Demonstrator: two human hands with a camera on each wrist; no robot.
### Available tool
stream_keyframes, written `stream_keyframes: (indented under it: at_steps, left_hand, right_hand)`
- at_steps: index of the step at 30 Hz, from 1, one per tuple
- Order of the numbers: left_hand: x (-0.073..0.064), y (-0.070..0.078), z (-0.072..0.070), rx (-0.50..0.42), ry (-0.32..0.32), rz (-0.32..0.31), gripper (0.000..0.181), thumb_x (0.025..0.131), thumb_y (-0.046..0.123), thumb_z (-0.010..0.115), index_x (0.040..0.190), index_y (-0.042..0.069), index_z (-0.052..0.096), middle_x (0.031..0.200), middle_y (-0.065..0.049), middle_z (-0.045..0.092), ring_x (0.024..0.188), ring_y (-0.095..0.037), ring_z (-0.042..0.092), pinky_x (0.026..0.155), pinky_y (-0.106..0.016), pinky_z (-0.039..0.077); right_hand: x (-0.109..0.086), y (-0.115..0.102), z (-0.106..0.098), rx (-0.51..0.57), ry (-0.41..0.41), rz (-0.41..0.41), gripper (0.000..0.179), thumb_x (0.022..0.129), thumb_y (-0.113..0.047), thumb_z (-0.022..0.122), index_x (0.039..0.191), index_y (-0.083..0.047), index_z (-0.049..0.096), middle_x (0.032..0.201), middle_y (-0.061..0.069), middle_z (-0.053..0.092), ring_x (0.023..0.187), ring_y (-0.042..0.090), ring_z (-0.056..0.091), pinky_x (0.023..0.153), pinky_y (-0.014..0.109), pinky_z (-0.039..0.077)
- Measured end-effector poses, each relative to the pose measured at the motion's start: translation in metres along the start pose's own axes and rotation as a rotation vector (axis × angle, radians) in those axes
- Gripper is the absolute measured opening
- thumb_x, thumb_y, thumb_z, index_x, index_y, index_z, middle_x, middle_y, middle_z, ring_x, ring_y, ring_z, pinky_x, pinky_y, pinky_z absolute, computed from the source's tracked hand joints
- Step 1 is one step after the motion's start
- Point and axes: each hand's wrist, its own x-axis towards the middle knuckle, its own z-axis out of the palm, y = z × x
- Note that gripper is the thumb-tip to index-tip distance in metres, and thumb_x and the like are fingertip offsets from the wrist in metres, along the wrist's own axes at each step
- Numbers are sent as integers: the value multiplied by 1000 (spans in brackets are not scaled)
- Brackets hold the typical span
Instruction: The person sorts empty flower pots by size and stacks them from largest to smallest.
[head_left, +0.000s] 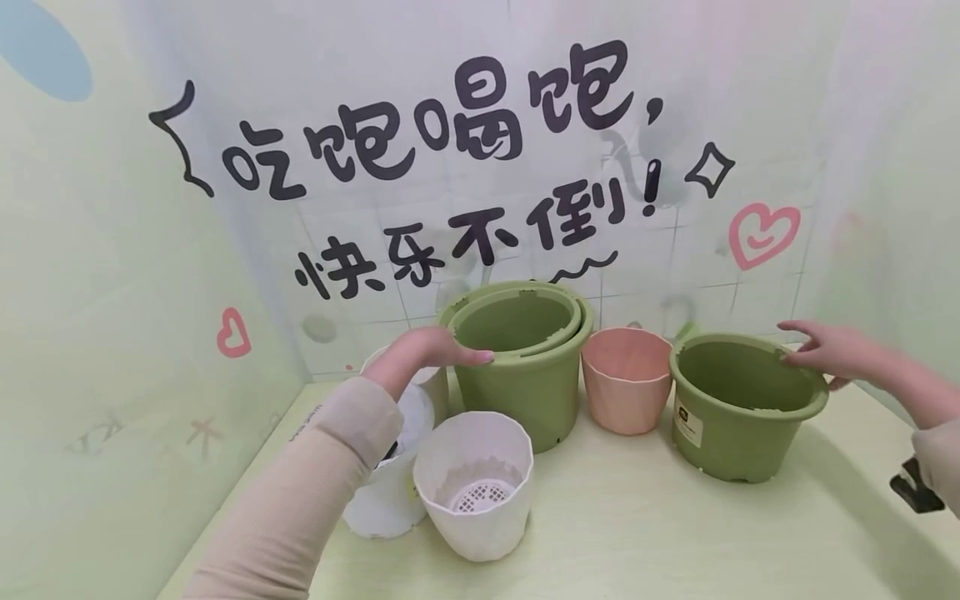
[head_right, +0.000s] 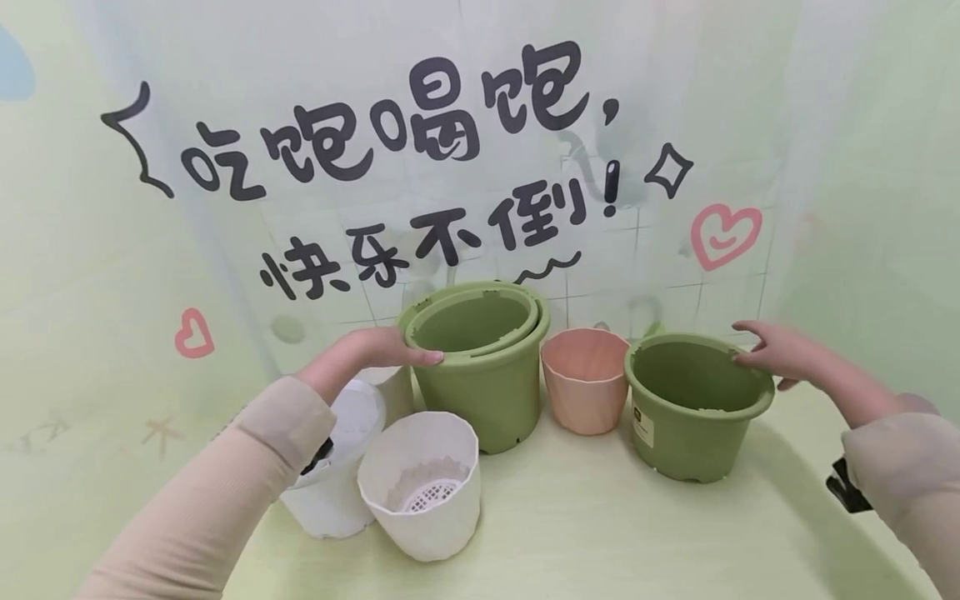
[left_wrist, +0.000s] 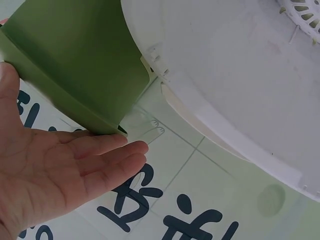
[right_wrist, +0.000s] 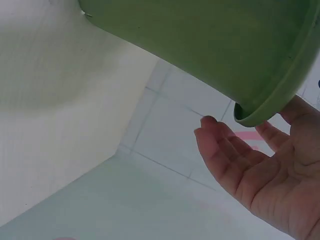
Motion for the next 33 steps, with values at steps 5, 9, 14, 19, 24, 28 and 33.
stream_keyframes:
  at_steps: [5,9,14,19,24,28,33]
  left_hand:
    - [-1,0,0,-10,2,-3,89,83,59,53,138,-7,30,143,-19,34,135,-32,25,111,-44,20]
    - [-3,1,-1,7,12,5,88,83,59,53,137,-6,31,143,-19,35,135,-33,25,111,-45,20]
    - [-4,3,-3,32,27,27,88,83,59,52,138,-6,30,142,-20,36,134,-32,27,110,-44,22]
    - [-3,2,-3,31,33,28,89,83,59,52,139,-6,29,142,-19,35,134,-32,27,110,-44,22]
    - [-1,1,-1,26,35,33,90,83,59,52,139,-6,27,143,-20,34,134,-32,27,111,-43,22]
    - [0,1,0,34,41,36,89,83,59,53,139,-7,28,142,-21,35,134,-32,28,111,-41,22]
    - [-1,0,1,27,41,32,88,83,58,53,138,-7,28,141,-21,36,134,-31,27,111,-41,21]
  right_hand:
    - [-5,8,9,115,-51,15,60,92,-12,46,136,10,11,109,40,51,63,15,58,51,35,54]
    - [-6,13,14,197,-56,0,57,90,-6,45,134,7,11,99,26,58,58,16,59,50,36,54]
    - [-6,19,18,282,-74,-2,62,85,-3,46,134,3,8,95,17,57,57,19,60,50,38,54]
    - [-4,21,20,327,-98,-22,63,85,-1,44,133,4,4,88,12,57,56,18,61,50,38,54]
    - [-4,22,18,407,-103,16,53,87,-1,43,129,2,11,91,15,55,62,19,62,56,41,55]
    - [-4,21,14,457,-88,52,51,86,-1,43,127,5,12,101,25,47,71,19,62,62,46,55]
    - [-4,15,0,449,-79,83,61,86,0,41,130,10,0,100,26,48,68,20,62,64,44,56]
